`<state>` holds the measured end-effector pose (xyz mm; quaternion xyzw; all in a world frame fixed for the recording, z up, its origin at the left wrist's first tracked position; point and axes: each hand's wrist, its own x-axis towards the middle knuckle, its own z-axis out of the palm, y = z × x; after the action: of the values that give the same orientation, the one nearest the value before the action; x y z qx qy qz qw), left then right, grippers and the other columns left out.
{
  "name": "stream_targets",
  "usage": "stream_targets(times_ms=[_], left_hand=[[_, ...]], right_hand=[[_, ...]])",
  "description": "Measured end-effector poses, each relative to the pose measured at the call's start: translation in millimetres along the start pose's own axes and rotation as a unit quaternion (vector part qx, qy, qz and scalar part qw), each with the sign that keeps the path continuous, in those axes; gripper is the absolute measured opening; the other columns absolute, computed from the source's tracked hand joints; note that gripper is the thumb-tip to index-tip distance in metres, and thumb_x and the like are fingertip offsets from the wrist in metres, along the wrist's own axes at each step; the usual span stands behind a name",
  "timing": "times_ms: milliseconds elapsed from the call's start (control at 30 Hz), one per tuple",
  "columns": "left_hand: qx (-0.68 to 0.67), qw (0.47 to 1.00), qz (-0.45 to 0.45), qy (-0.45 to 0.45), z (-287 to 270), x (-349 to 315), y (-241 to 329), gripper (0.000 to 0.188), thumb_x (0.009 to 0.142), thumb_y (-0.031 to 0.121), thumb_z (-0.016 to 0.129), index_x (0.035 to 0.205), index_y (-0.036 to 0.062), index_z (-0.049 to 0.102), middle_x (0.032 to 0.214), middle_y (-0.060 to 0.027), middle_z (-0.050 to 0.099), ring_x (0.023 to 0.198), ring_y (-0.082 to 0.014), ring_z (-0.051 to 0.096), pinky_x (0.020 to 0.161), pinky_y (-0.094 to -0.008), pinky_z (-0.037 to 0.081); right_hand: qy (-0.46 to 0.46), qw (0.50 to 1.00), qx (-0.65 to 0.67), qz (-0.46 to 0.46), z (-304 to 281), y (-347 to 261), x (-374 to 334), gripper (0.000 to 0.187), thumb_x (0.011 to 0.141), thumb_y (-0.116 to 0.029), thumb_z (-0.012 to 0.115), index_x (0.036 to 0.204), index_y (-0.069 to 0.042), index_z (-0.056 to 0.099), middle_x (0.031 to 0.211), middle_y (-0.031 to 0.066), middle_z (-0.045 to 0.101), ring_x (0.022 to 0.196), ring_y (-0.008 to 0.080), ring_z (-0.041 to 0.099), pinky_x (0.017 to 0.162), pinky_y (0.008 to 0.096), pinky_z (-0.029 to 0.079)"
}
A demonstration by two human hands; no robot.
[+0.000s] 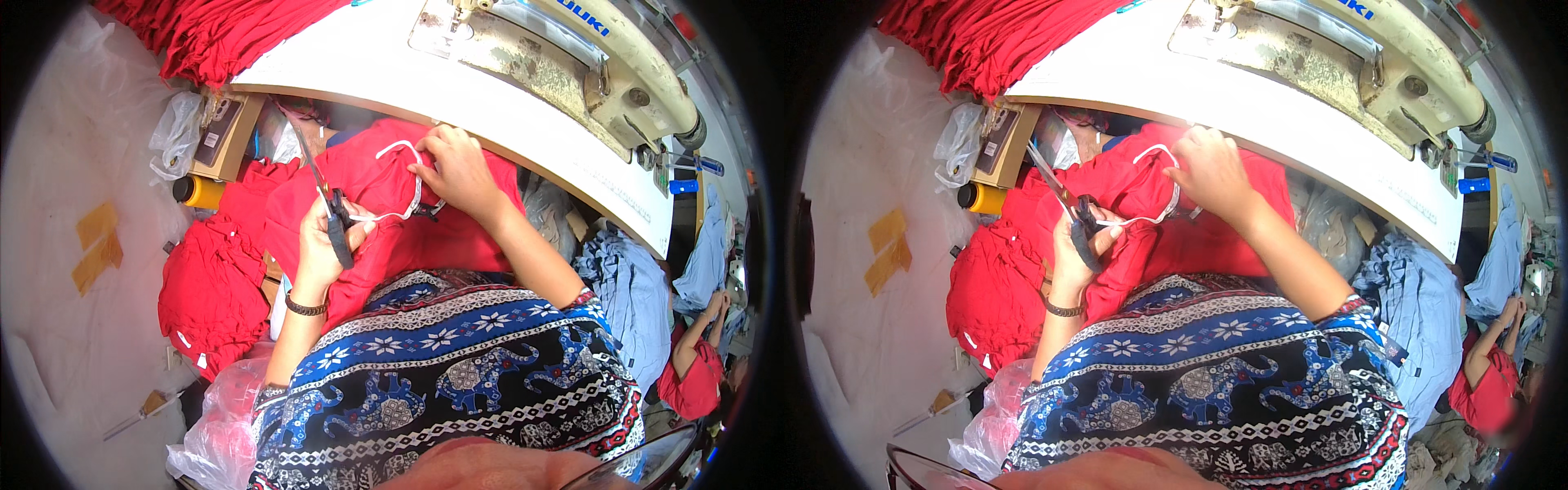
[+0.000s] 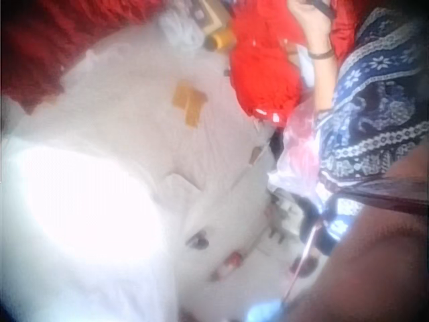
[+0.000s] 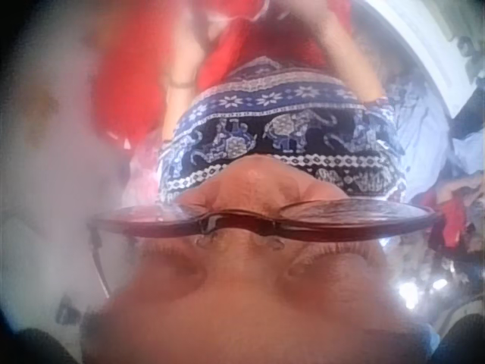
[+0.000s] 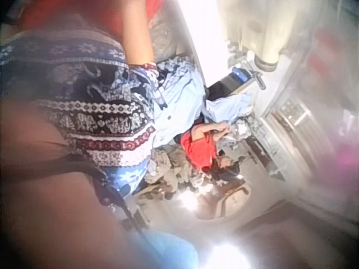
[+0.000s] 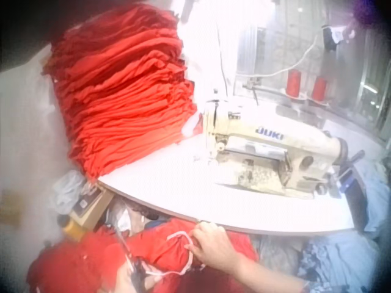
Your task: The person uses shears to cut white tags off the collars of red shirts, handling the shirts one at a time and placing the trimmed shirts back onto a pile.
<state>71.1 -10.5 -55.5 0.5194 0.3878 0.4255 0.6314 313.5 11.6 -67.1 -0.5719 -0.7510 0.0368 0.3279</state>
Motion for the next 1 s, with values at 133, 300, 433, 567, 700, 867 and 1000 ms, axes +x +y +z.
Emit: stream_targets(times_ms=[133, 300, 433, 567, 700, 867, 1000], left_hand=[[-0.032, 0.999, -0.025, -0.024, -5.3, -2.8, 20.2, 0.025, 0.074, -0.007, 0.072, 0.085, 0.0038, 0.052, 0.083, -0.0102, 0.064, 0.076, -0.0155, 0.061, 0.067, -0.0287, 0.05], [-0.028, 0.999, 0.025, 0.036, -11.9, -0.4, 21.9, 0.025, 0.074, -0.004, 0.074, 0.087, 0.0046, 0.054, 0.085, -0.0061, 0.065, 0.075, -0.0117, 0.06, 0.065, -0.0249, 0.049], [-0.055, 0.996, 0.019, 0.075, -8.0, 2.9, 13.5, 0.025, 0.075, -0.005, 0.074, 0.087, 0.0052, 0.054, 0.084, -0.0048, 0.065, 0.075, -0.0091, 0.06, 0.065, -0.0222, 0.048], [-0.009, 0.997, 0.048, 0.064, -2.3, 1.3, 13.6, 0.028, 0.075, -0.004, 0.074, 0.092, 0.0048, 0.053, 0.083, -0.0033, 0.065, 0.07, -0.0073, 0.059, 0.063, -0.0205, 0.048], [0.015, 0.995, 0.058, 0.078, 2.3, 2.2, 10.8, 0.03, 0.076, -0.005, 0.073, 0.095, 0.0051, 0.051, 0.08, -0.001, 0.063, 0.07, -0.005, 0.058, 0.061, -0.0177, 0.046], [-0.022, 0.994, 0.046, 0.099, -3.9, 1.4, -1.2, 0.03, 0.074, -0.01, 0.073, 0.092, 0.0036, 0.053, 0.085, -0.0069, 0.065, 0.079, -0.0116, 0.062, 0.072, -0.025, 0.051], [-0.009, 0.992, 0.059, 0.109, -0.8, 0.7, 3.6, 0.031, 0.074, -0.01, 0.073, 0.093, 0.0035, 0.053, 0.086, -0.0064, 0.064, 0.079, -0.0122, 0.062, 0.072, -0.0252, 0.052]], right_hand=[[-0.1, 0.961, 0.239, 0.097, 22.6, -7.2, 14.9, 0.013, 0.089, -0.017, 0.061, 0.088, -0.004, 0.056, 0.074, 0.004, 0.056, 0.071, 0.0172, 0.055, 0.064, 0.0309, 0.043], [-0.166, 0.834, 0.492, 0.185, 1.8, -49.3, 24.0, 0.011, 0.092, -0.011, 0.055, 0.097, -0.001, 0.055, 0.077, 0.0023, 0.057, 0.073, 0.0082, 0.053, 0.066, 0.0252, 0.044], [-0.095, 0.892, 0.425, 0.119, 2.5, -67.0, 9.8, 0.014, 0.088, -0.007, 0.059, 0.1, 0.001, 0.056, 0.082, 0.0093, 0.064, 0.077, 0.0136, 0.063, 0.067, 0.0288, 0.049], [-0.064, 0.877, 0.457, 0.133, 12.4, -72.9, 6.2, 0.015, 0.087, -0.005, 0.059, 0.1, 0.001, 0.056, 0.083, 0.0137, 0.066, 0.073, 0.0147, 0.066, 0.064, 0.0288, 0.051], [-0.16, 0.848, 0.444, 0.241, -7.5, -83.6, 12.7, 0.017, 0.087, -0.005, 0.06, 0.102, 0.001, 0.056, 0.084, 0.0135, 0.067, 0.071, 0.014, 0.065, 0.061, 0.0267, 0.05], [-0.125, 0.889, 0.428, 0.101, -5.6, -85.6, 4.1, 0.033, 0.085, -0.003, 0.061, 0.117, -0.001, 0.051, 0.09, 0.0131, 0.068, 0.08, 0.0195, 0.068, 0.069, 0.03, 0.054], [-0.139, 0.895, 0.421, 0.057, -6.3, -83.6, 3.0, 0.043, 0.084, 0.0, 0.059, 0.125, -0.002, 0.047, 0.096, 0.0148, 0.068, 0.09, 0.0274, 0.068, 0.078, 0.0345, 0.055]])
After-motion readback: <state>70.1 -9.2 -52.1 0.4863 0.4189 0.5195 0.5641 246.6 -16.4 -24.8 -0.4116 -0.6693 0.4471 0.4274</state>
